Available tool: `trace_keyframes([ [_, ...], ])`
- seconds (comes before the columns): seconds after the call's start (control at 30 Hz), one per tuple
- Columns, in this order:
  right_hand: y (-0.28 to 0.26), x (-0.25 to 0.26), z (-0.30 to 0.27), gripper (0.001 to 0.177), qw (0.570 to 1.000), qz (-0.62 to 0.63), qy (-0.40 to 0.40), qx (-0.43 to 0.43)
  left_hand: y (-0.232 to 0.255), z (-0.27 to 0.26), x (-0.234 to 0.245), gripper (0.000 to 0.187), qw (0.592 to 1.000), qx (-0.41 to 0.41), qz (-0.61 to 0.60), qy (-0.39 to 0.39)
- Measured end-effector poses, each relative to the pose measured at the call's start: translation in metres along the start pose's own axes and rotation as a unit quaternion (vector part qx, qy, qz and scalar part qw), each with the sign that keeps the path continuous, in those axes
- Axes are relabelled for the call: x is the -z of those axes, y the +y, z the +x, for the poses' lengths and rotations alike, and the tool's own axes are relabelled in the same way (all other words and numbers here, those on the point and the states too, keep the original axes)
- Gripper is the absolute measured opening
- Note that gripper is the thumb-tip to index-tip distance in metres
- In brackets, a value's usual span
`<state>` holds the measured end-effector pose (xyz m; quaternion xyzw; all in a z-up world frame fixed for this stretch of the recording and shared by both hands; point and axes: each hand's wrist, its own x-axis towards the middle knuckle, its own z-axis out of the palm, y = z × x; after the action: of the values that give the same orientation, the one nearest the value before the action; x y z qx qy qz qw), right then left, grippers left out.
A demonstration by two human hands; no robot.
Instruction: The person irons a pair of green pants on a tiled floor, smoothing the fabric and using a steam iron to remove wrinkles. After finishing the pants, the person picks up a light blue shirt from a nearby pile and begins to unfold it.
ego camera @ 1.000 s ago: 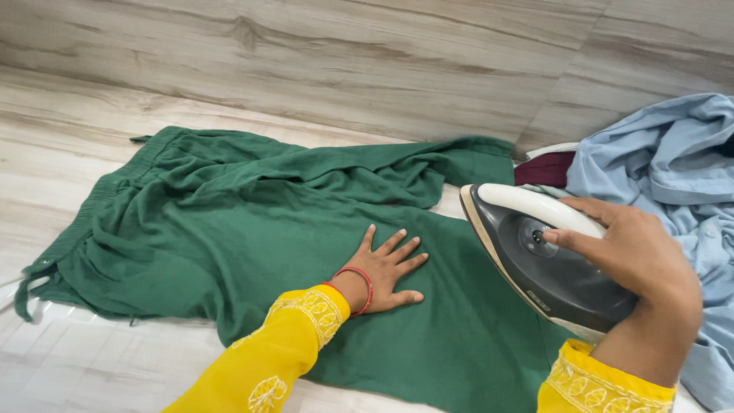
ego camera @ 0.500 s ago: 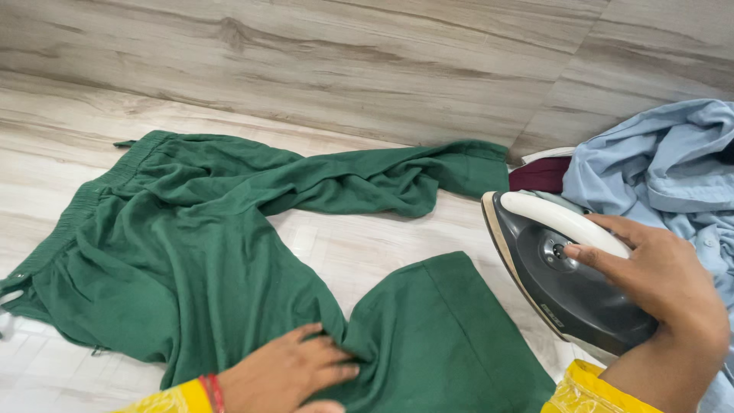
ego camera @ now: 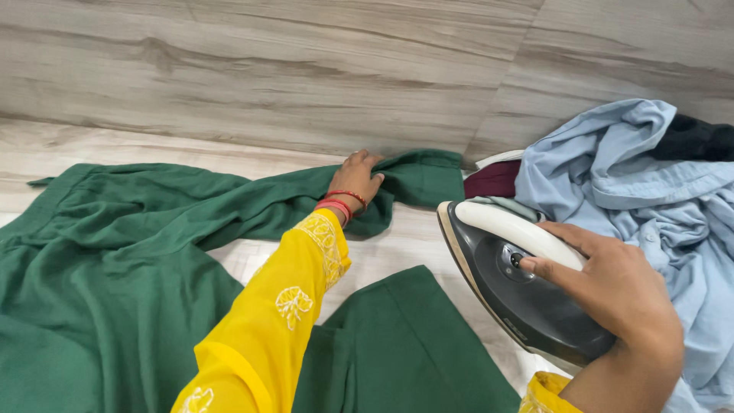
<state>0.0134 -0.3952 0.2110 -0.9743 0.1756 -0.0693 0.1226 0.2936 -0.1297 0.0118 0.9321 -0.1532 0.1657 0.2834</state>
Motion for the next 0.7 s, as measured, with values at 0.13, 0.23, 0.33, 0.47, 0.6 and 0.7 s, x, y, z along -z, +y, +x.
trace_keyframes([
  [0.13, 0.003, 0.005, -0.001, 0.068, 0.998, -0.021, -0.014, -0.052, 0.046, -0.046, -0.047, 0.085, 0.993, -0.058, 0.083, -0.060],
  [0.23, 0.006, 0.007, 0.000, 0.067, 0.995, -0.048, -0.031, -0.078, 0.097, -0.098, -0.056, 0.084, 0.978, -0.141, 0.102, -0.115],
  [0.33, 0.012, 0.007, -0.002, 0.067, 0.999, -0.019, -0.005, -0.051, 0.142, -0.140, -0.055, 0.068, 0.950, -0.240, 0.048, -0.192],
  [0.47, 0.015, 0.013, -0.007, 0.067, 0.996, -0.030, -0.019, -0.081, 0.135, -0.108, -0.043, 0.038, 0.978, -0.201, -0.050, -0.024],
  [0.6, 0.007, 0.017, -0.008, 0.069, 0.993, -0.050, -0.031, -0.104, 0.098, -0.027, -0.025, 0.067, 0.993, -0.011, 0.015, 0.117],
  [0.7, 0.007, 0.017, -0.008, 0.071, 0.994, -0.028, -0.040, -0.094, 0.084, 0.010, -0.022, 0.044, 0.989, 0.145, -0.015, -0.036],
])
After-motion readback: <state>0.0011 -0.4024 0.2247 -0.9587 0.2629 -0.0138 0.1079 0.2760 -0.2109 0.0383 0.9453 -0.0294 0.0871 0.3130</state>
